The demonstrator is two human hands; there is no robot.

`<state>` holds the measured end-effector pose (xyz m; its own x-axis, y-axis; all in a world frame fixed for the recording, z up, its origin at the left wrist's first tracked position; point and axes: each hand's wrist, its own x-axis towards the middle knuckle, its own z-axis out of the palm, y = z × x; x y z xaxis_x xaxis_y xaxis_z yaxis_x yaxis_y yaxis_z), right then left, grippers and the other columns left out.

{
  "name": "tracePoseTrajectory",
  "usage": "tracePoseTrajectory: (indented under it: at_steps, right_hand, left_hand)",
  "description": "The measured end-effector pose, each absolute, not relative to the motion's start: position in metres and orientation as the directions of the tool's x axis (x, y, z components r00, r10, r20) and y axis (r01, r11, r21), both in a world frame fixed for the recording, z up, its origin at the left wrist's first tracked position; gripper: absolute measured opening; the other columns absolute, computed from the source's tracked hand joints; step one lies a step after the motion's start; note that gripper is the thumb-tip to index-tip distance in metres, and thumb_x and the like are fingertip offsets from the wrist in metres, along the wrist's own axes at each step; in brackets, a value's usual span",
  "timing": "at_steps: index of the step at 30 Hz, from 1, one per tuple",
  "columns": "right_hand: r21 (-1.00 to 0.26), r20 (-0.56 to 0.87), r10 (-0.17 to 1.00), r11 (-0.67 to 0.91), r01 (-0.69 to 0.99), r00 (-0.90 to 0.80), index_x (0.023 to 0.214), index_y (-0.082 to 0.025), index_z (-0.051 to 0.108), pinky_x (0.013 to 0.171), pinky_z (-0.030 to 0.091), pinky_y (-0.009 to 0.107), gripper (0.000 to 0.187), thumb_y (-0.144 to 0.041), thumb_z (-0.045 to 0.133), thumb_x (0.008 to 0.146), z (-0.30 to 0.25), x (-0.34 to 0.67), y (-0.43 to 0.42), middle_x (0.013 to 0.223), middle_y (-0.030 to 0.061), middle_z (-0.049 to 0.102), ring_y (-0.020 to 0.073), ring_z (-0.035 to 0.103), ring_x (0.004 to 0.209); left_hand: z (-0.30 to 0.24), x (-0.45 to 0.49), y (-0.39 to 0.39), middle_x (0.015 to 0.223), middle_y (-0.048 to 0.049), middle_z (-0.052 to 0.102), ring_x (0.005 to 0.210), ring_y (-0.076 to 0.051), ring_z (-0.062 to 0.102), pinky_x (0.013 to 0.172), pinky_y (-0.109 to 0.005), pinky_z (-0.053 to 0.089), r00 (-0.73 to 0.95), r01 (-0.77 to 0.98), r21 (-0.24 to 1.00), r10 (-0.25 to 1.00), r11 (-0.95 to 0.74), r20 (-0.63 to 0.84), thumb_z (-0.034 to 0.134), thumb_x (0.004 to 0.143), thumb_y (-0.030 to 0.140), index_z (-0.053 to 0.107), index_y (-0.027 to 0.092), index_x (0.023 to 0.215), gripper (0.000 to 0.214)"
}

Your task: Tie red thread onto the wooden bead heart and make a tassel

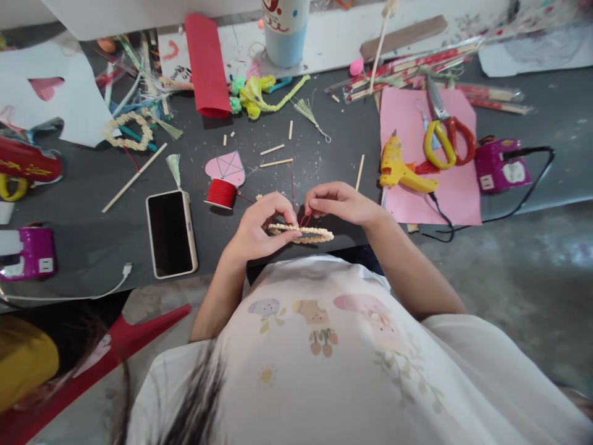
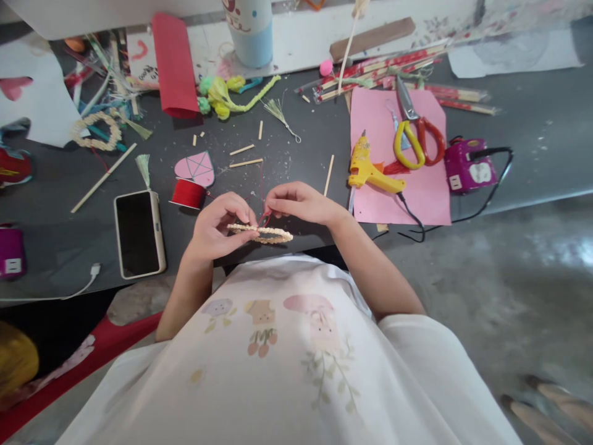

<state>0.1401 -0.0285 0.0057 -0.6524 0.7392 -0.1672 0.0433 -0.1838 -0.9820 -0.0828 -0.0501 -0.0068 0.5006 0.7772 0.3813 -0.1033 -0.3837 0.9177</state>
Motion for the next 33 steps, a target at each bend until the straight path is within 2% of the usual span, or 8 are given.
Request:
tracePoseTrajectory:
  at_steps: [3,8,18,24,27,29,31,33]
  right_hand:
    - [-0.977,-0.190,0.698,-0.205,0.062,-0.691,0.085,-0.010,0.069,0.062,0.041,0.021,0.040,-0.049,0.057,0.089,0.006,0.140,-0.029,0.072,0.0022,0.063,0.0083,0.052,0.065]
    - [-0.970,-0.217,0.627,-0.227,0.091,-0.748,0.079,-0.011,0.063,0.062,0.041,0.022,0.032,-0.041,0.073,0.077,0.008,0.136,-0.029,0.073,0.0004,0.061,0.0086,0.051,0.065]
    - [-0.929,-0.185,0.720,-0.351,-0.121,-0.670,0.077,-0.012,0.058,0.055,0.032,0.019,0.029,-0.038,0.071,0.080,-0.003,0.141,-0.028,0.066,-0.0033,0.052,0.0051,0.043,0.059]
    - [-0.873,-0.234,0.776,-0.432,-0.225,-0.585,0.087,-0.015,0.056,0.053,0.032,0.019,0.030,-0.044,0.065,0.085,-0.002,0.145,-0.030,0.073,0.0005,0.058,0.0075,0.048,0.060]
    - [-0.909,-0.257,0.823,-0.384,-0.163,-0.507,0.086,-0.016,0.055,0.047,0.024,0.019,0.032,-0.048,0.063,0.086,0.003,0.152,-0.029,0.063,-0.0045,0.050,0.0055,0.039,0.052]
    - [-0.931,-0.302,0.807,-0.365,-0.026,-0.508,0.079,-0.016,0.055,0.044,0.020,0.019,0.036,-0.050,0.064,0.084,0.006,0.157,-0.029,0.056,-0.0076,0.041,0.0042,0.031,0.048]
    - [-0.935,-0.347,0.759,-0.328,0.136,-0.552,0.076,-0.014,0.059,0.045,0.022,0.020,0.037,-0.050,0.068,0.080,0.009,0.158,-0.030,0.055,-0.0072,0.043,0.0042,0.033,0.048]
    - [-0.935,-0.354,0.713,-0.293,0.202,-0.606,0.079,-0.013,0.064,0.049,0.029,0.020,0.037,-0.048,0.073,0.074,0.011,0.155,-0.032,0.060,-0.0051,0.052,0.0053,0.040,0.053]
  left_hand:
    - [-0.006,-0.082,-0.050,0.082,-0.0010,0.059,0.073,-0.013,0.061,0.069,-0.028,0.050,0.498,-0.075,0.913,0.778,-0.402,0.383,0.080,0.069,0.017,0.057,0.019,0.085,0.028]
    - [-0.004,-0.082,-0.050,0.082,-0.0012,0.059,0.074,-0.014,0.061,0.070,-0.028,0.050,0.498,-0.055,0.908,0.777,-0.416,0.386,0.080,0.070,0.018,0.056,0.019,0.084,0.028]
    - [-0.006,-0.081,-0.052,0.081,-0.0012,0.060,0.074,-0.014,0.061,0.070,-0.029,0.049,0.508,-0.046,0.915,0.779,-0.400,0.367,0.080,0.069,0.014,0.056,0.019,0.083,0.027]
    - [-0.006,-0.081,-0.052,0.082,-0.0015,0.059,0.074,-0.014,0.061,0.069,-0.029,0.049,0.509,-0.030,0.912,0.779,-0.409,0.366,0.079,0.070,0.015,0.056,0.019,0.083,0.027]
    - [-0.006,-0.082,-0.052,0.081,-0.0012,0.059,0.074,-0.014,0.061,0.068,-0.029,0.049,0.510,-0.029,0.910,0.777,-0.414,0.370,0.079,0.070,0.015,0.056,0.019,0.083,0.027]
    - [-0.006,-0.082,-0.051,0.081,-0.0010,0.059,0.074,-0.014,0.061,0.068,-0.029,0.049,0.512,-0.027,0.909,0.776,-0.415,0.369,0.079,0.069,0.013,0.056,0.019,0.083,0.027]
    - [-0.006,-0.081,-0.051,0.081,-0.0008,0.059,0.074,-0.014,0.061,0.069,-0.029,0.049,0.514,-0.027,0.909,0.774,-0.416,0.370,0.079,0.069,0.013,0.056,0.019,0.084,0.028]
    - [-0.005,-0.080,-0.051,0.081,-0.0007,0.059,0.074,-0.014,0.060,0.070,-0.029,0.049,0.514,-0.028,0.906,0.771,-0.423,0.376,0.079,0.069,0.013,0.056,0.019,0.084,0.028]
